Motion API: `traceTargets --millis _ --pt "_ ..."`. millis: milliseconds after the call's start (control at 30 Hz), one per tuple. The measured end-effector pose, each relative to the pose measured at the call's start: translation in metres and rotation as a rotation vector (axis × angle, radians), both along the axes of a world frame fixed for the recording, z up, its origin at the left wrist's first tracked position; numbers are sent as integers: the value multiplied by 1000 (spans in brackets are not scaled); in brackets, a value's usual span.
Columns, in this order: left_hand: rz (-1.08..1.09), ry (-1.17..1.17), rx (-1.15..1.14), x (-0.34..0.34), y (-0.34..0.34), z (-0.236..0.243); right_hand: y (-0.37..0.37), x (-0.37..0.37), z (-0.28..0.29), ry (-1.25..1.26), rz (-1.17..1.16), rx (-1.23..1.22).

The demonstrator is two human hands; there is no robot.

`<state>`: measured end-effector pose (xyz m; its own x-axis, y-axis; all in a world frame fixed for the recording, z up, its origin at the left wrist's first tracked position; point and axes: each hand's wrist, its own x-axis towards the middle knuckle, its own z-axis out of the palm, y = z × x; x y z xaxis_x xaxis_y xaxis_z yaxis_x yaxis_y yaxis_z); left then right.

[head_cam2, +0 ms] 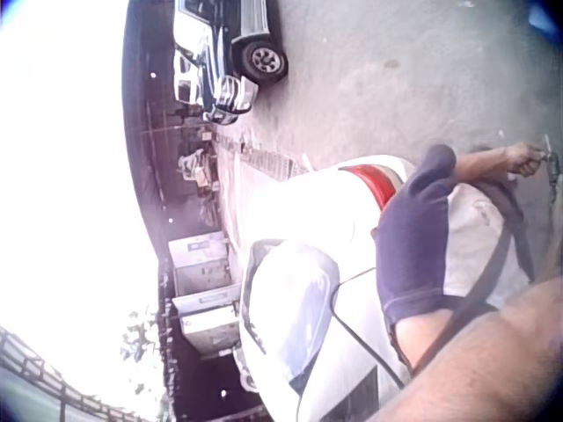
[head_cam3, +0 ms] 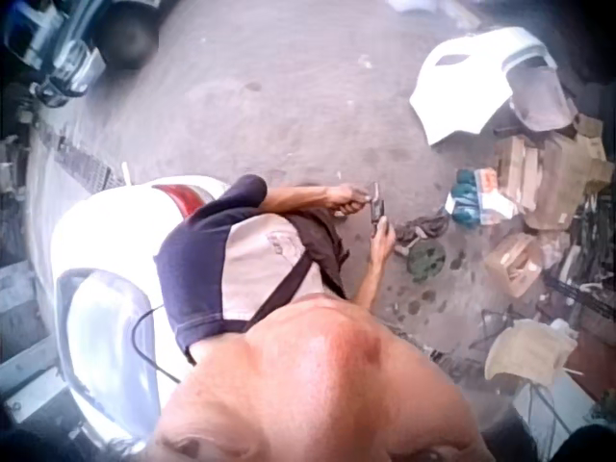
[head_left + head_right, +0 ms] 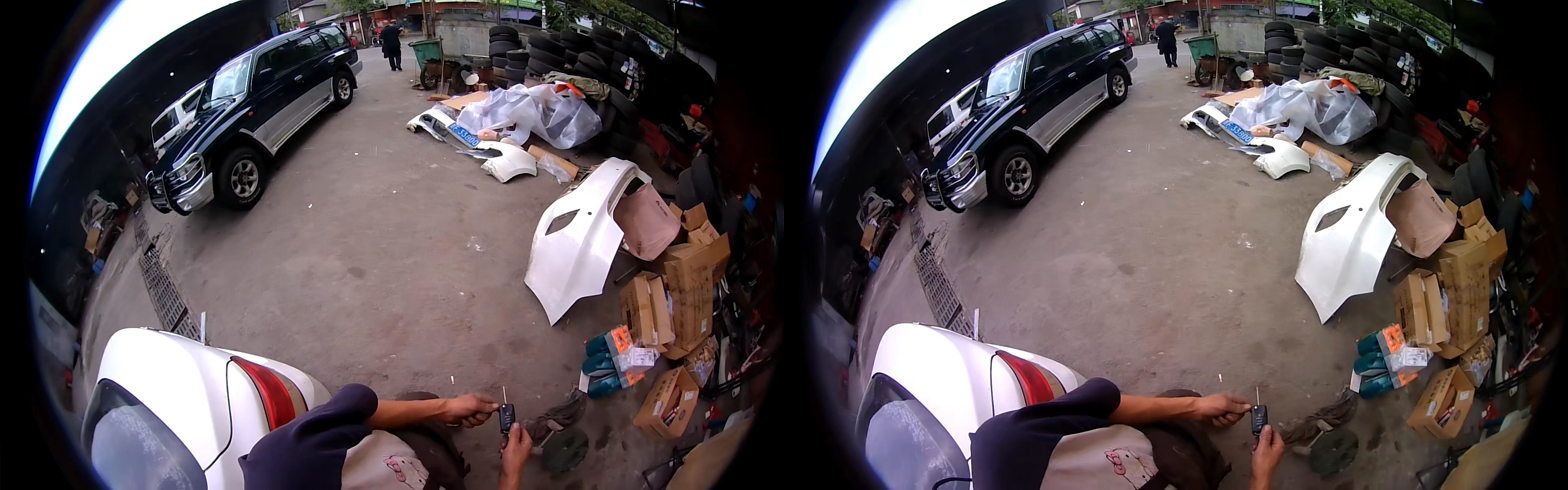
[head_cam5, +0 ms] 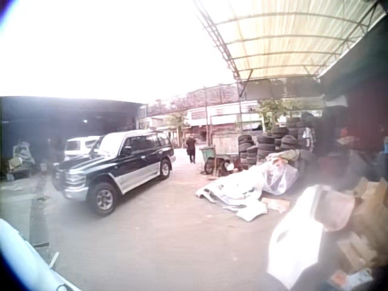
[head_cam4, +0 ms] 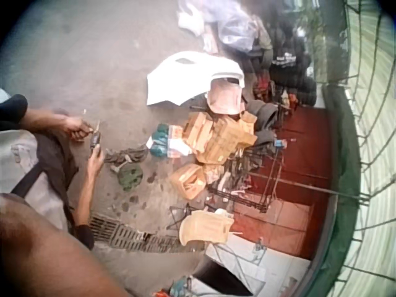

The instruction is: The person walks through a cluttered auto repair shop and approaches a detached car bumper. They use a screwdriver to remove screws from the bumper's grille and then attach a small black plastic component to the bumper, securing it in place.

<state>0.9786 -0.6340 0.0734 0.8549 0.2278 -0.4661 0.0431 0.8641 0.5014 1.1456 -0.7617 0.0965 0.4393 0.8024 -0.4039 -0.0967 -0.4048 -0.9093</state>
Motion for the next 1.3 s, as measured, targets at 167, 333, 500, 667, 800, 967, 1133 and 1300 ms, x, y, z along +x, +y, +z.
traceTargets --millis 167,333,500,667,800,967,1133,1300 --pt "18 39 61 -14 -50 12 -70 -15 -33 68 156 -60" --pt "-90 29 205 -16 -93 -3 -133 -19 -41 -53 223 -68" --pt "-275 21 116 33 -114 8 -142 -21 -5 295 39 97" --pt "-531 -48 26 128 -144 -17 -198 27 -27 399 -267 153" --pt "-748 -3 29 223 -184 -24 -264 82 -48 371 -470 79" --pt "-1039 102 74 335 -270 -48 -357 129 -45 10 -729 -211" --pt "-1456 -1 261 433 -386 -48 -444 148 -21 -190 -1114 -350" --pt "-1667 -229 570 502 -455 -45 -469 169 -11 44 -1435 -207"
